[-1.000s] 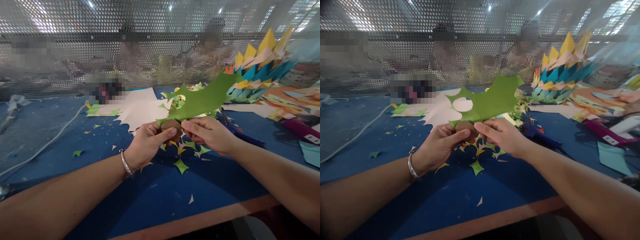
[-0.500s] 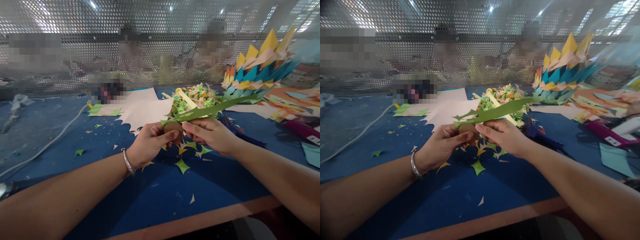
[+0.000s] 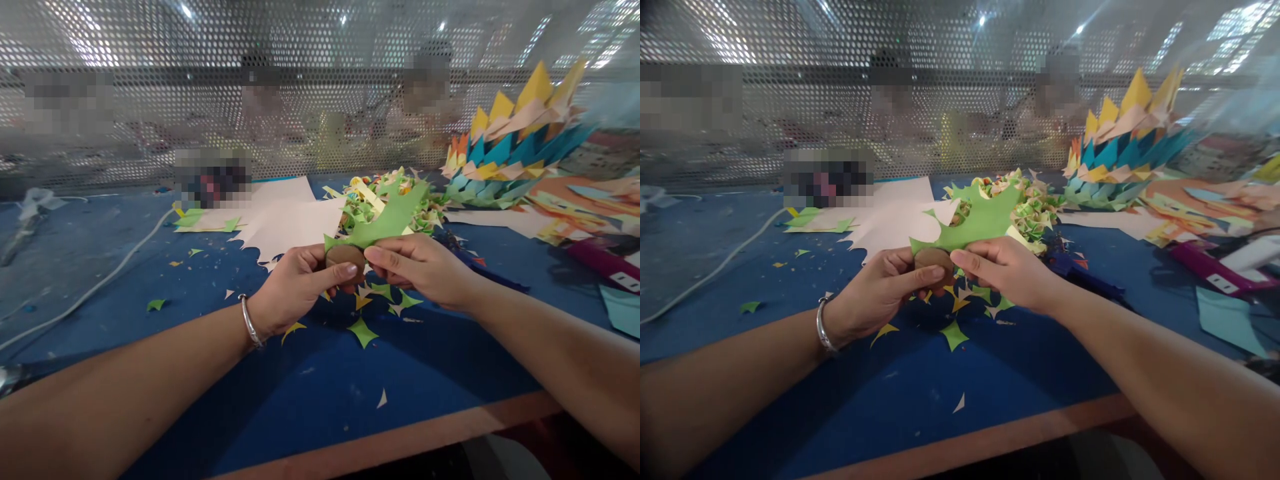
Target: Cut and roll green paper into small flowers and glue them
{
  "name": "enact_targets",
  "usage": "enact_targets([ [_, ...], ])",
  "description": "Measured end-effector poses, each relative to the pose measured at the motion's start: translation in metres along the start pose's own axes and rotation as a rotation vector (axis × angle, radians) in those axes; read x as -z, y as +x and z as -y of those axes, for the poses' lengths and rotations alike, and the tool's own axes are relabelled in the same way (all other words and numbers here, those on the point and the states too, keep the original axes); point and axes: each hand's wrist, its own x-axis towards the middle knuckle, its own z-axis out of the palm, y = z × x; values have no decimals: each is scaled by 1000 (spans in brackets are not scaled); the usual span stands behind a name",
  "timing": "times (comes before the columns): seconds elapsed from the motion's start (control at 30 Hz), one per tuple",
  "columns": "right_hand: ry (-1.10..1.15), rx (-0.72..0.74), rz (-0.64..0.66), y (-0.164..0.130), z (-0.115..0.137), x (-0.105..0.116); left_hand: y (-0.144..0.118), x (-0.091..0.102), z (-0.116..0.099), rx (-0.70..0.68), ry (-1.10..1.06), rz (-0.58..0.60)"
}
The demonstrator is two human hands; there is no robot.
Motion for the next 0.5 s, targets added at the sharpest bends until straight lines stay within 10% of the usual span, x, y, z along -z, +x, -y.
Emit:
enact_targets([
  [0.5,-64,14,53,0,-2,4,1,3,-4,23,68,98],
])
